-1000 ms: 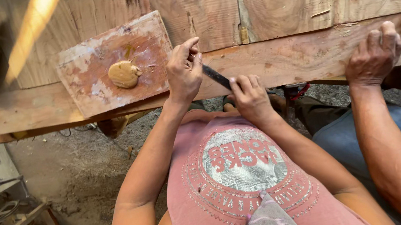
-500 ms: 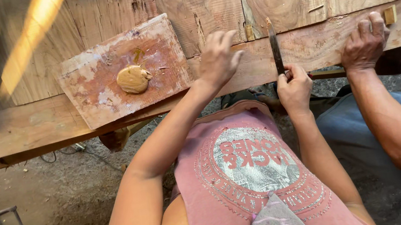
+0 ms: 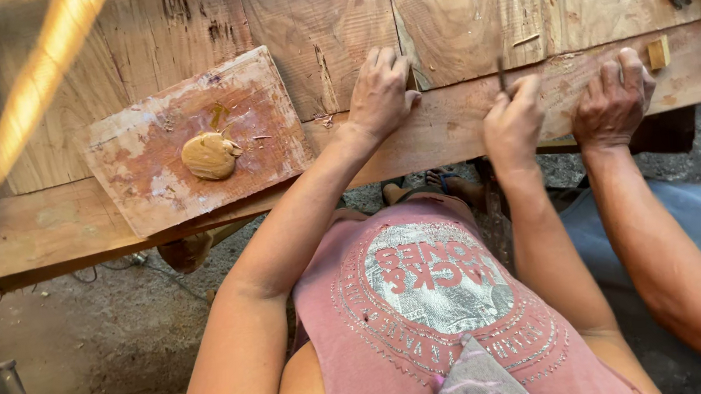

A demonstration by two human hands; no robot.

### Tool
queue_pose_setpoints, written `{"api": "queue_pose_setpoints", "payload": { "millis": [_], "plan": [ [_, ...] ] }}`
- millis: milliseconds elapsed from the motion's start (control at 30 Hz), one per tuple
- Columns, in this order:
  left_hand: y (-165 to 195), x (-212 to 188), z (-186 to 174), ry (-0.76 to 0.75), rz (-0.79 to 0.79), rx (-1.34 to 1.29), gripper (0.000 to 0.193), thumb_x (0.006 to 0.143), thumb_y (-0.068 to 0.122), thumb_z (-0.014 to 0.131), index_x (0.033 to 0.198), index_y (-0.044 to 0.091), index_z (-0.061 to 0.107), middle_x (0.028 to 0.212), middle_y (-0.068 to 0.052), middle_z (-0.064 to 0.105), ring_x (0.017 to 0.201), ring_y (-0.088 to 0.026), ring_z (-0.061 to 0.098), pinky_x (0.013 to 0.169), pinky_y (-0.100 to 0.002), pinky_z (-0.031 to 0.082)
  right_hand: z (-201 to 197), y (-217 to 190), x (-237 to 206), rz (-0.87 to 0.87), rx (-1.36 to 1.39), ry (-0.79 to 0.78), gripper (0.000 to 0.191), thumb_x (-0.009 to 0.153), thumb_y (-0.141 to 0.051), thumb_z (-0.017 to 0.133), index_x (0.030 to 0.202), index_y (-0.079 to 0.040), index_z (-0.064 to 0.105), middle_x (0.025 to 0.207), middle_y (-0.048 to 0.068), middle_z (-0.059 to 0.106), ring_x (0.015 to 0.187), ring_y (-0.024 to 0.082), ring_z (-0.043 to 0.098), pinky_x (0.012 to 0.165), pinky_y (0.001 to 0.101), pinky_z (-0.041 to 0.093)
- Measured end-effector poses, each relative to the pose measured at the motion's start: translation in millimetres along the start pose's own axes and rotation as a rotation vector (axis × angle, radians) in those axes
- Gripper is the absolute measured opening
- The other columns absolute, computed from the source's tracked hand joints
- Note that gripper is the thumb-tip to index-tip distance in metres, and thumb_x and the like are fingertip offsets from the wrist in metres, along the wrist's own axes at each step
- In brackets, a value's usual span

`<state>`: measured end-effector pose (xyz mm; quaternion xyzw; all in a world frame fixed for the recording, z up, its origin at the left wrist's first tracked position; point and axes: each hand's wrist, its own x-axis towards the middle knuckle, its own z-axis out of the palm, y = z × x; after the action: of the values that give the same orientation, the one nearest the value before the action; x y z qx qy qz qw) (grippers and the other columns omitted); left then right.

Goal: The person holds a small board on the workbench and spreads wood filler over a spot using a small putty knife, then sets the board aside and handles small wood pieces and a sanding block at the bench while other workers work nearby.

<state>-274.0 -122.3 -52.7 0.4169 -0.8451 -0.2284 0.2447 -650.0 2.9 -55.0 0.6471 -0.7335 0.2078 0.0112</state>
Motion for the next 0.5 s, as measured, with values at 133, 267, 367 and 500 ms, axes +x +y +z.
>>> {"api": "queue_pose_setpoints", "payload": {
  "millis": [133,267,367,500],
  "plan": [
    [-6.1,4.2,-0.9,0.004,0.026,-0.012,0.039,0.070,0.021,0.089,0.096,0.000,0.067,0.101,-0.015,0.061,0.102,-0.032,0.057,0.096,-0.041,0.050,8.0,14.7,-9.9,-0.088,0.120,0.049,0.031,0.121,-0.029,0.031,0.135,-0.007,0.048,0.126,0.001,0.058,0.123,0.014,0.055,0.108,0.0268,0.040],
    [-15.5,12.6,-5.3,0.003,0.084,-0.001,0.037,0.071,0.023,0.089,0.088,0.000,0.065,0.090,-0.016,0.061,0.090,-0.032,0.058,0.083,-0.042,0.051,13.9,22.3,-7.1,0.088,0.972,-0.073,0.042,0.119,-0.035,0.029,0.143,-0.006,0.047,0.124,0.001,0.057,0.111,0.010,0.055,0.104,0.0220,0.043],
    [-18.8,20.9,-18.8,0.088,0.065,0.050,0.031,0.085,0.022,0.087,0.080,0.003,0.062,0.082,-0.012,0.059,0.080,-0.027,0.058,0.073,-0.039,0.052,17.1,23.3,-11.7,0.096,0.662,-0.054,0.045,0.118,-0.036,0.029,0.144,-0.004,0.046,0.126,0.004,0.056,0.114,0.012,0.055,0.105,0.0239,0.043],
    [-24.5,11.0,-76.0,0.437,0.040,-0.064,0.023,0.091,0.013,0.081,0.079,0.006,0.062,0.080,-0.005,0.060,0.078,-0.021,0.059,0.072,-0.035,0.051,11.3,26.9,-13.6,0.143,0.801,-0.090,0.045,0.114,-0.040,0.034,0.143,-0.008,0.047,0.119,0.004,0.055,0.107,0.013,0.053,0.097,0.0277,0.041]
  ]
}}
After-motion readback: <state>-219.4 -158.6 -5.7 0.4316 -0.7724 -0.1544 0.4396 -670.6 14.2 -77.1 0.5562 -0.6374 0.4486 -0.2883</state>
